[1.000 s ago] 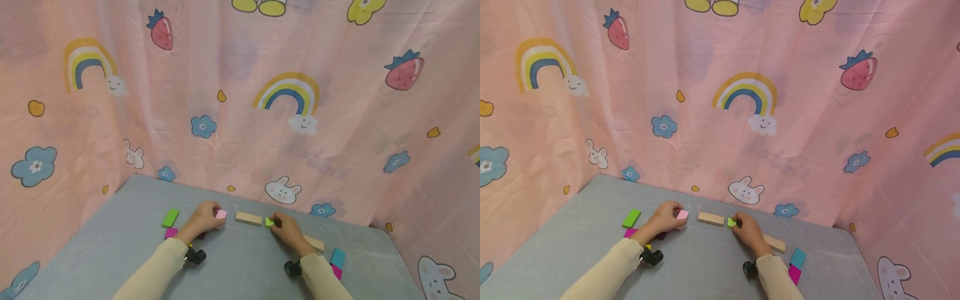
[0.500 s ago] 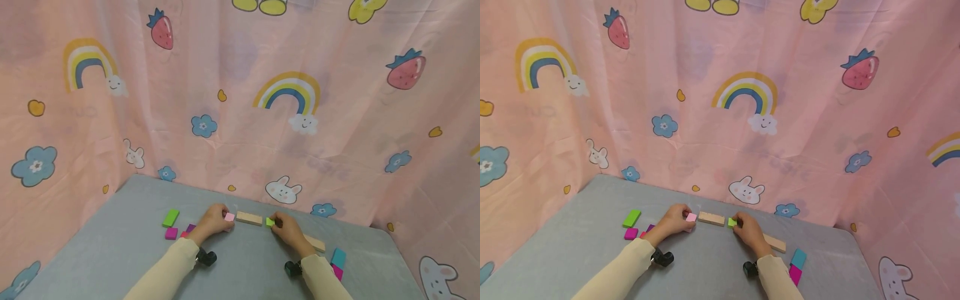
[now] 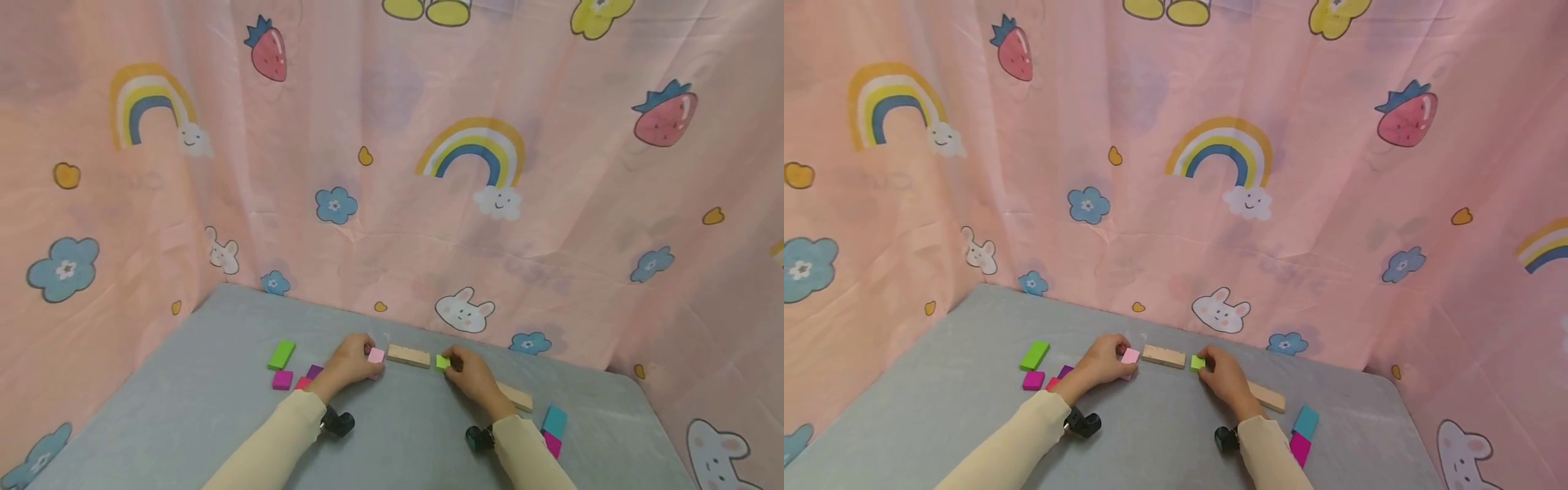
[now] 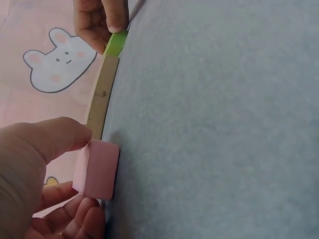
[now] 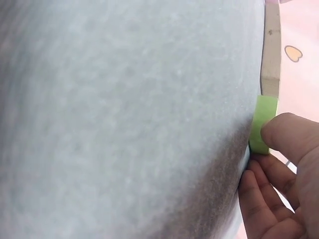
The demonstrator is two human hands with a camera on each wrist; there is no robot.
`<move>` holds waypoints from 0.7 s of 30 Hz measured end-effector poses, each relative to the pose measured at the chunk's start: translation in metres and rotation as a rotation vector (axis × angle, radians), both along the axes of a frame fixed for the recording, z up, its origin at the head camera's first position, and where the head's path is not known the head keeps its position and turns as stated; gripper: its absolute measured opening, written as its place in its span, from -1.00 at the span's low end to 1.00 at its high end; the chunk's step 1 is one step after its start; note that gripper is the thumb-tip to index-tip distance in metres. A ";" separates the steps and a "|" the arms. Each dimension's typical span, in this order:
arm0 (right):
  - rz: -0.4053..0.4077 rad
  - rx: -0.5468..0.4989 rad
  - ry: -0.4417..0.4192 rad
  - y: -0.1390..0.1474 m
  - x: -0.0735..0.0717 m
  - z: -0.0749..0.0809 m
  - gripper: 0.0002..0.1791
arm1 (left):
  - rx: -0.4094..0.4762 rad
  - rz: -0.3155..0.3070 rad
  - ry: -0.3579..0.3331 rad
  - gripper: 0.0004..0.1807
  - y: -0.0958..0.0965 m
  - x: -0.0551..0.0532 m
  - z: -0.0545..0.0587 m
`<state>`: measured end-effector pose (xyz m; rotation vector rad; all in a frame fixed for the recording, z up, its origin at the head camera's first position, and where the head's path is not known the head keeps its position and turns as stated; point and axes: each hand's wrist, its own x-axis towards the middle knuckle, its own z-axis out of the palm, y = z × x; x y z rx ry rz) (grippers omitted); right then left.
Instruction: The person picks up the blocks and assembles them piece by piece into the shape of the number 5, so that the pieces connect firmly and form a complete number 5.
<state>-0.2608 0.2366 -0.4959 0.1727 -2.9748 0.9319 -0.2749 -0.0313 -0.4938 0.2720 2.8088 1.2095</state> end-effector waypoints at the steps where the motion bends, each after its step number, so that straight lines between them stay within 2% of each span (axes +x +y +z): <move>1: 0.000 -0.001 0.000 0.000 0.000 0.000 -0.74 | -0.005 0.004 -0.004 -0.50 0.000 0.000 0.001; 5: 0.001 -0.005 0.004 0.000 0.000 0.000 -0.73 | -0.026 0.004 0.017 -0.46 -0.004 0.003 0.005; 9: 0.002 -0.007 0.006 0.001 0.001 0.002 -0.73 | -0.036 -0.021 0.079 -0.48 -0.009 0.009 0.012; 15: 0.008 -0.021 0.004 0.003 0.002 0.004 -0.74 | -0.032 -0.047 0.148 -0.53 -0.022 0.023 0.023; 21: 0.017 -0.034 -0.002 0.002 0.001 0.003 -0.73 | -0.105 -0.034 0.228 -0.53 -0.043 0.036 0.024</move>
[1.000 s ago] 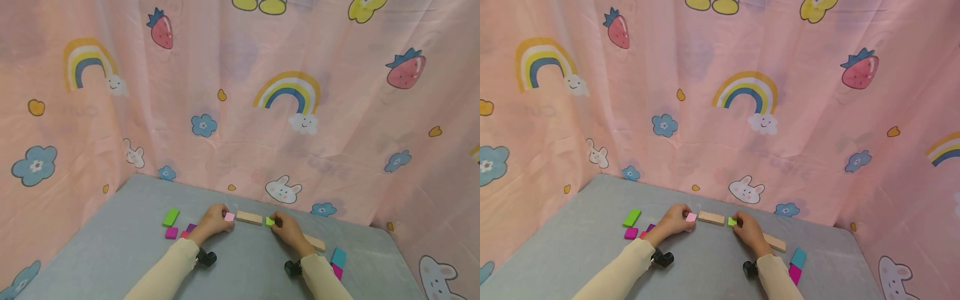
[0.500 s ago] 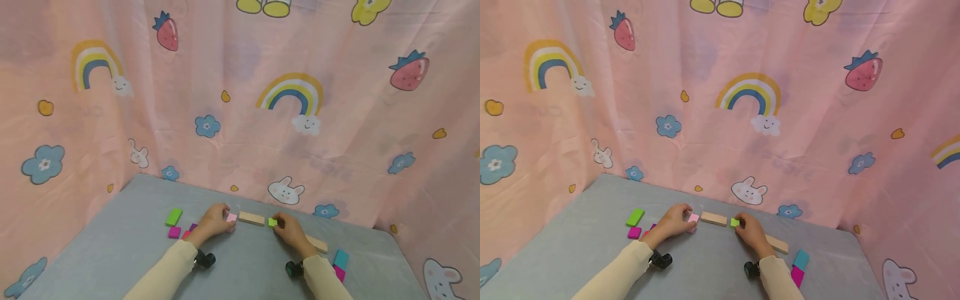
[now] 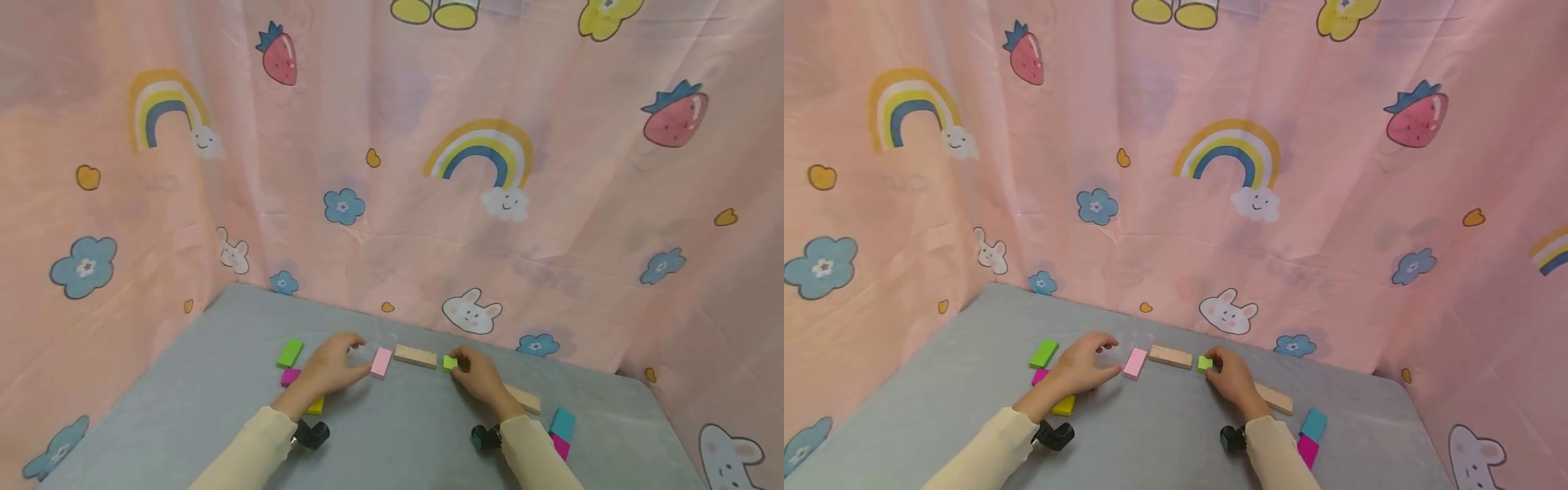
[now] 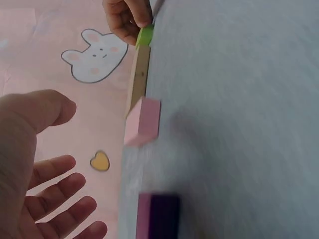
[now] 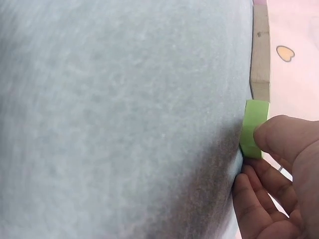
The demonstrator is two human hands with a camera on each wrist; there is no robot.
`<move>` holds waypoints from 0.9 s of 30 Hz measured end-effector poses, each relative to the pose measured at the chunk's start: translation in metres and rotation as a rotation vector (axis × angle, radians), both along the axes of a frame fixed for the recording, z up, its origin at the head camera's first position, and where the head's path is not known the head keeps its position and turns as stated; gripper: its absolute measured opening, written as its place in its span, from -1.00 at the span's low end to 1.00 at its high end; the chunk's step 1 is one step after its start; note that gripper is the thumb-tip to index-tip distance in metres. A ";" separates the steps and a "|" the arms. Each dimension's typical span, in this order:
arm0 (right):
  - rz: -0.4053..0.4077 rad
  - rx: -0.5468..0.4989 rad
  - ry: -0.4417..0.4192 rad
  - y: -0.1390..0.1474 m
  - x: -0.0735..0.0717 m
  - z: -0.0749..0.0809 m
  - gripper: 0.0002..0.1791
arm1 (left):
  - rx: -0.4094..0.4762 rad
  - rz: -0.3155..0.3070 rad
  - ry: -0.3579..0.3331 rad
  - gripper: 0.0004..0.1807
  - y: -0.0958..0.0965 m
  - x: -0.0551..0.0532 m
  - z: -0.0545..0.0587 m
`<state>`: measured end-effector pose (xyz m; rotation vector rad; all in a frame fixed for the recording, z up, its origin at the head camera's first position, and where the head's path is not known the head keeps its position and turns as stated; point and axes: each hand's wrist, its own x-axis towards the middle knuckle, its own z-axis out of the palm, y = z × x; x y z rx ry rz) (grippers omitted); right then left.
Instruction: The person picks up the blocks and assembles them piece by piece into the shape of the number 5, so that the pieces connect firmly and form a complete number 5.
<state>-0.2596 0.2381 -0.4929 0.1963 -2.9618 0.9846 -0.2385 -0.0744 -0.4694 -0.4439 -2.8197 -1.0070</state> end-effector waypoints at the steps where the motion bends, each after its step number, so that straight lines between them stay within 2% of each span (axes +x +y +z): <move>1: 0.000 0.001 0.000 0.000 0.000 0.000 -0.72 | -0.009 -0.001 0.014 -0.52 -0.003 0.001 0.000; 9: -0.011 0.007 -0.007 0.000 0.000 -0.001 -0.71 | -0.056 -0.004 0.054 -0.51 -0.027 0.011 -0.008; 17: -0.021 0.017 -0.022 0.000 -0.001 -0.002 -0.70 | -0.076 -0.004 0.029 -0.50 -0.044 0.017 -0.012; 27: -0.021 0.015 -0.005 -0.001 -0.001 -0.004 -0.70 | -0.085 0.013 -0.027 -0.59 -0.051 0.018 -0.014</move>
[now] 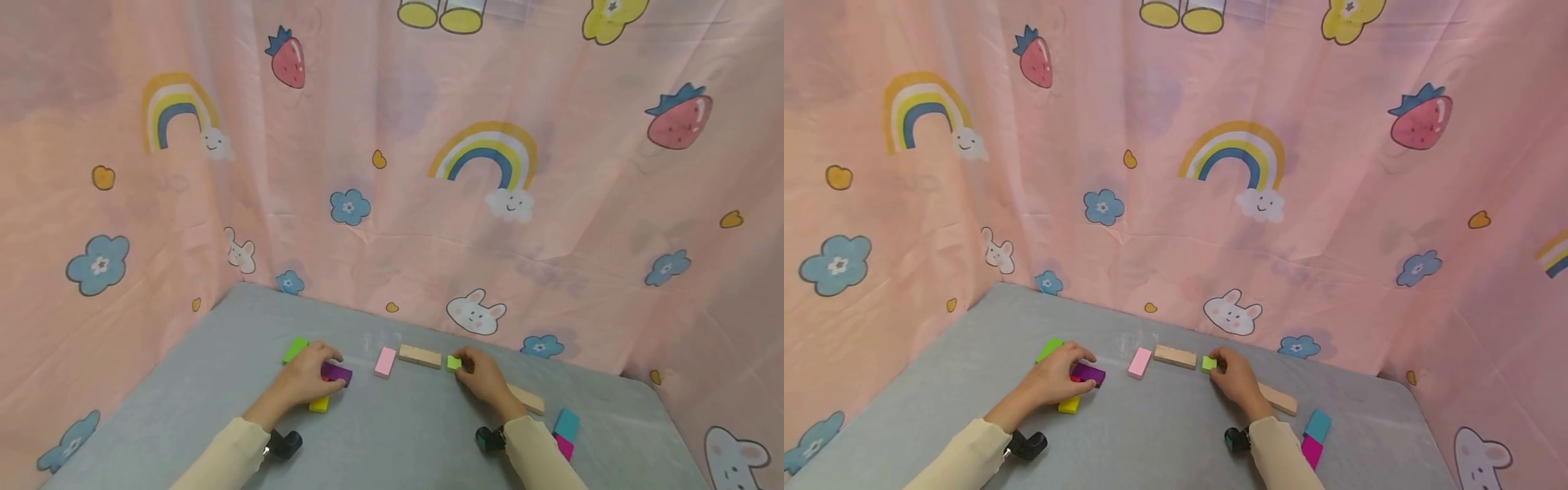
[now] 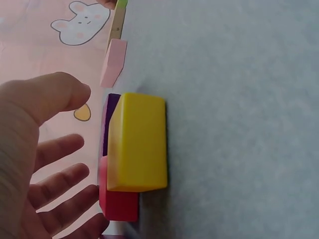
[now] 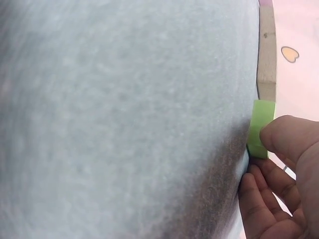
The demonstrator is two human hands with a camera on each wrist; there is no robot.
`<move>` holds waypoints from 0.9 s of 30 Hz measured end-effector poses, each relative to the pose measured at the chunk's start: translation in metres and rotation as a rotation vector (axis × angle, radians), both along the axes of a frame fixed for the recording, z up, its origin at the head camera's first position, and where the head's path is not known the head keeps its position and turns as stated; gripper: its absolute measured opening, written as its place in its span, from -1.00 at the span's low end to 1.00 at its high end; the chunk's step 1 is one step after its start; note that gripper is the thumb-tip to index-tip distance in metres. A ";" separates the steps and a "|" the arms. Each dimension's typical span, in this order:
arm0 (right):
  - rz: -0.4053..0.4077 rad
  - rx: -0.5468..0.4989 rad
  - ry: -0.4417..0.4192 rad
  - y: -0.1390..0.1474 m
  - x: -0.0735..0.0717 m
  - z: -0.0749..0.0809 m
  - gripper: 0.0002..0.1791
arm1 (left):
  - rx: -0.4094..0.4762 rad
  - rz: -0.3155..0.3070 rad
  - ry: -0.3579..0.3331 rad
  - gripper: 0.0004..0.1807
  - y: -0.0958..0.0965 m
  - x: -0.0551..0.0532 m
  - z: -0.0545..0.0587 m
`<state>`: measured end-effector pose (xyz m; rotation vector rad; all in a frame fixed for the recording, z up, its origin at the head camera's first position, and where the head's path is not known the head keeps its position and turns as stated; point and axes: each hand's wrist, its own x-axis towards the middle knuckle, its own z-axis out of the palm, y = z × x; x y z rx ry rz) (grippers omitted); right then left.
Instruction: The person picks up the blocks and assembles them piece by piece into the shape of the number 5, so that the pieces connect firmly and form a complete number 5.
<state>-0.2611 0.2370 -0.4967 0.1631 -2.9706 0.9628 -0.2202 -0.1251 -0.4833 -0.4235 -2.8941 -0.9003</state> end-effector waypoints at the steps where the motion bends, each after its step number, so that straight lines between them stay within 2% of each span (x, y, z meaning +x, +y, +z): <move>1: 0.000 0.001 0.001 0.000 0.000 0.000 -0.70 | -0.005 -0.003 -0.003 -0.61 0.000 0.000 -0.001; 9: -0.002 0.001 0.007 0.001 0.000 -0.001 -0.70 | -0.031 -0.032 -0.023 -0.65 0.000 -0.004 -0.006; 16: -0.003 -0.020 0.006 0.000 0.000 -0.002 -0.70 | -0.044 -0.058 -0.002 -0.68 0.000 -0.007 -0.009; 27: -0.004 0.001 0.015 -0.001 0.001 0.000 -0.70 | -0.061 -0.043 -0.009 -0.71 0.002 -0.008 -0.011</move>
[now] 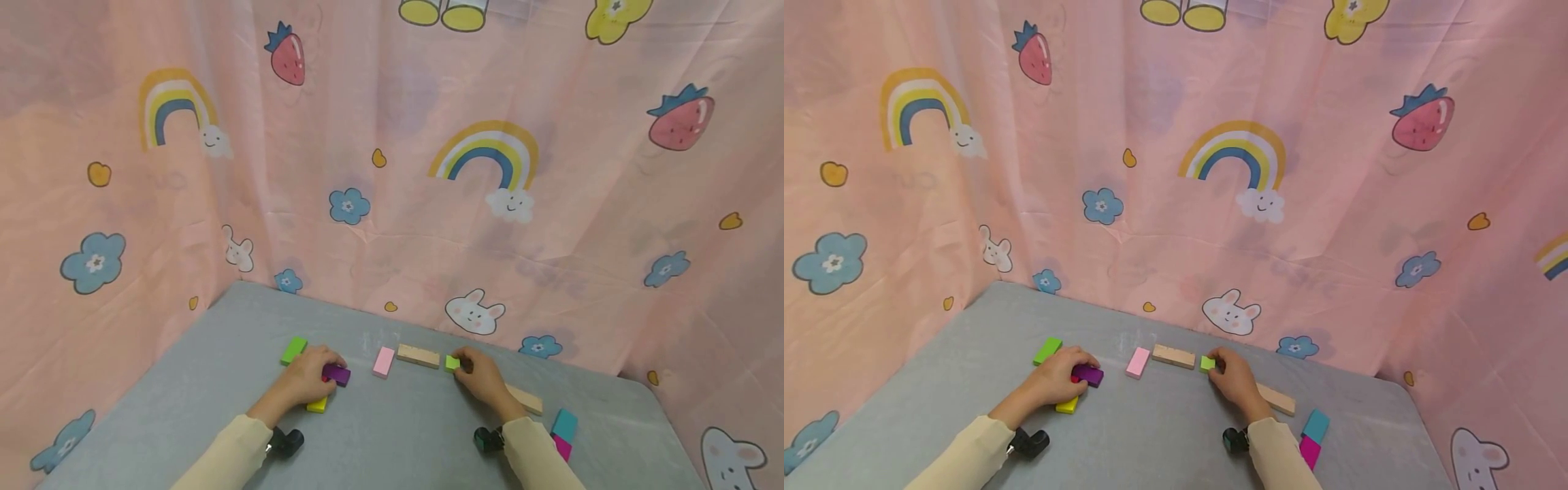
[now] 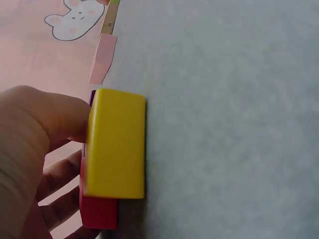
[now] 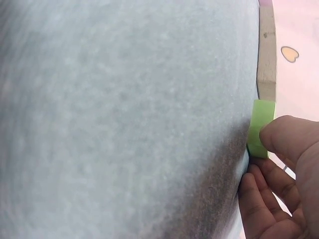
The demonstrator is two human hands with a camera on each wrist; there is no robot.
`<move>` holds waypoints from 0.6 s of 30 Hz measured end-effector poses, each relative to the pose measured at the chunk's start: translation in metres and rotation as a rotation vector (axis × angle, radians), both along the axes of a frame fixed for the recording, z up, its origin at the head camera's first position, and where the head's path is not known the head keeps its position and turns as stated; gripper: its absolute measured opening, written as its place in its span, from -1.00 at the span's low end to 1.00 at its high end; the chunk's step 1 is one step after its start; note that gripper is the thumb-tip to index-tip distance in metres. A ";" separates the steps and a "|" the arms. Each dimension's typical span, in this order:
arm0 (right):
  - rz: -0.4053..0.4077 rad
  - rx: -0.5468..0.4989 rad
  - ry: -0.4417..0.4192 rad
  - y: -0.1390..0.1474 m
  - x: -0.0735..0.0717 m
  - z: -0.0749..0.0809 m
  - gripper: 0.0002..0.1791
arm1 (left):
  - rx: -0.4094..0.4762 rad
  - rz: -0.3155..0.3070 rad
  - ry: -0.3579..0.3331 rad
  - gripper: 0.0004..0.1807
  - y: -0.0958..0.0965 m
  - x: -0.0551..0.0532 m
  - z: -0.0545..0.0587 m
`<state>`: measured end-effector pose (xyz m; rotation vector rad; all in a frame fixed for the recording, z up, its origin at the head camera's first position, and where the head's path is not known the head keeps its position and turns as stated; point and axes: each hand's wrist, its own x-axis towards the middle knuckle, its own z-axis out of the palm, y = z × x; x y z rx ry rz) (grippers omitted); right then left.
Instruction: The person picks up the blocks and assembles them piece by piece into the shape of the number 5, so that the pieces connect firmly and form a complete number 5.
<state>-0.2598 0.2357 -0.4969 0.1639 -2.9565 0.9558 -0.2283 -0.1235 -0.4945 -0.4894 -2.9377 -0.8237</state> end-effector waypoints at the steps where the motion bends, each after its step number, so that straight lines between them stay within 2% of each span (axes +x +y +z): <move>1: 0.001 0.001 0.001 0.000 0.000 0.000 -0.70 | -0.001 0.000 0.000 -0.71 0.000 0.000 0.000; 4: -0.002 -0.003 0.002 0.000 0.000 0.000 -0.70 | 0.003 -0.008 0.007 -0.71 -0.001 -0.001 0.000; 13: -0.001 -0.009 -0.002 -0.001 0.002 0.003 -0.71 | 0.021 -0.049 0.089 -0.68 0.002 -0.003 0.003; 18: -0.002 -0.018 -0.042 0.000 0.001 0.006 -0.70 | 0.056 -0.054 0.084 -0.66 0.008 -0.002 0.007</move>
